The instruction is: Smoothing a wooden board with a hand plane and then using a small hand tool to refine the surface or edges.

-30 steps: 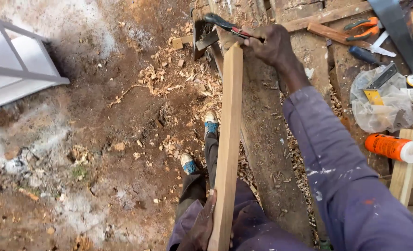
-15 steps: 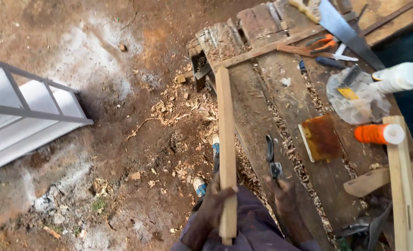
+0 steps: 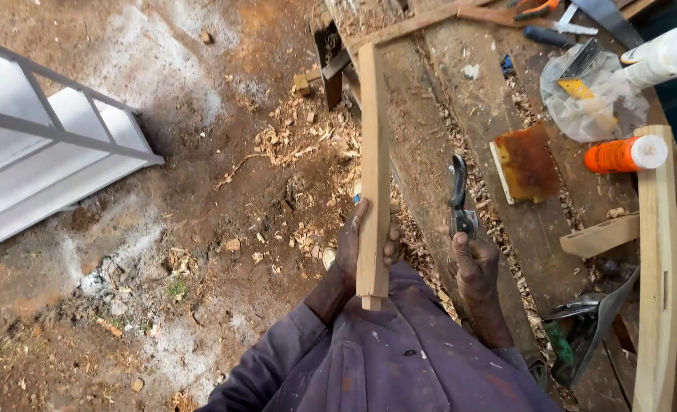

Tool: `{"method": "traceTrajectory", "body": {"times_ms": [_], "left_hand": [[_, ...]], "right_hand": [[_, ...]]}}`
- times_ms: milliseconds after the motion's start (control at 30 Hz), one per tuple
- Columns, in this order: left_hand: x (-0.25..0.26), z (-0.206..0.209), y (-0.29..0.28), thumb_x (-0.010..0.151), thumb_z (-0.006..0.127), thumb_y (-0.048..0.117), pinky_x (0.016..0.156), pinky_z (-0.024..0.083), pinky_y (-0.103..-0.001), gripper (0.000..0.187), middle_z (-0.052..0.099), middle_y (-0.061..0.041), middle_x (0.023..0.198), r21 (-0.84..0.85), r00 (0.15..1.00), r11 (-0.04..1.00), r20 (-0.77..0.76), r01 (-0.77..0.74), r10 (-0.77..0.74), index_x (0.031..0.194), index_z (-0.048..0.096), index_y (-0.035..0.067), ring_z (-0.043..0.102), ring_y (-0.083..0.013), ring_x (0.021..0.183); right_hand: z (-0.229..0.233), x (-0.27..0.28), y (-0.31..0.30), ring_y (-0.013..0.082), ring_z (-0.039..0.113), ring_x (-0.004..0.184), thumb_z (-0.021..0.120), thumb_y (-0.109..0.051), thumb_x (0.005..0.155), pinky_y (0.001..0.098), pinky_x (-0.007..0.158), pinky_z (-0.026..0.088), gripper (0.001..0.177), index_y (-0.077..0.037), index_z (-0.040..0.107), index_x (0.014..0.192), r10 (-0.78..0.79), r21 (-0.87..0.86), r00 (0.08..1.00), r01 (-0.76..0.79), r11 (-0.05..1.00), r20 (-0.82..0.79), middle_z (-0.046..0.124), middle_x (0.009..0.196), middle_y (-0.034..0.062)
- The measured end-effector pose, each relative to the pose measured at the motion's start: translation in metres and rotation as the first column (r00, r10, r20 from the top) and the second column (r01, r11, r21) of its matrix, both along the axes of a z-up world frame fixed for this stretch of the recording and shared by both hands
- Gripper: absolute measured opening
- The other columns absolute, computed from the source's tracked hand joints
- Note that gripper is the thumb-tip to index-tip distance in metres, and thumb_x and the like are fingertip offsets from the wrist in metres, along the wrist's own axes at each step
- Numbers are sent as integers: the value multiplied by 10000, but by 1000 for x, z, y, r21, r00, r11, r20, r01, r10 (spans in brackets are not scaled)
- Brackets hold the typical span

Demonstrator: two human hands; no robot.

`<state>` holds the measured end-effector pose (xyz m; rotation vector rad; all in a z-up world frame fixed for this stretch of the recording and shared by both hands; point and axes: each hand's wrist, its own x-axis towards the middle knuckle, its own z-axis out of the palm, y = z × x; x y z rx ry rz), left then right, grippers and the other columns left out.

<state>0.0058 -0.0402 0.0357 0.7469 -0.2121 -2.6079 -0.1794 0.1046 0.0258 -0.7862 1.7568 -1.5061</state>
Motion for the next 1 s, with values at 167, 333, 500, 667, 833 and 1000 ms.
{"method": "traceTrajectory", "body": {"times_ms": [167,333,500,667,833,1000], "left_hand": [[-11,-23,-2,1047,455,602,440,538,-333,631,672,-151,766,14,999,1000,39,11,-11,1234,627,25,636,-214,527],[-17,-54,7,989,518,605,418,533,-418,630,681,-248,729,34,989,999,150,-16,11,1180,680,28,658,-328,509],[-22,-73,0,997,529,645,417,577,-358,639,707,-168,759,-24,995,1000,102,20,-17,1163,676,46,680,-253,521],[-10,-27,-5,973,563,564,384,556,-358,542,682,-174,671,-28,988,999,154,39,-35,1004,668,34,647,-266,453],[1,-17,-4,922,702,503,551,540,-382,470,606,-190,850,-968,888,193,227,160,400,1034,699,47,671,-317,683],[7,58,-38,914,720,357,986,475,-532,692,565,-213,1174,-871,905,489,242,43,351,1462,459,26,573,-367,1111]], "right_hand": [[41,19,-10,197,344,274,468,-299,1105,224,402,267,710,-66,417,436,146,-5,979,-148,989,-141,338,341,116],[135,54,-28,124,504,485,677,-222,912,306,516,470,336,-94,644,604,331,24,931,-331,943,-152,485,493,37],[89,47,-6,312,764,820,746,-226,862,433,655,583,360,-6,777,1145,326,102,928,-312,945,-180,742,724,261],[64,43,-4,199,658,887,758,-230,869,381,618,595,307,-24,809,1090,235,68,971,-233,970,-31,751,671,178],[49,59,-13,133,488,259,772,-142,870,224,324,412,206,11,751,734,165,-69,974,-156,985,154,480,332,72],[65,81,-34,128,424,247,805,-49,805,254,283,400,200,110,716,886,-37,-33,925,53,998,377,394,339,77]]}}
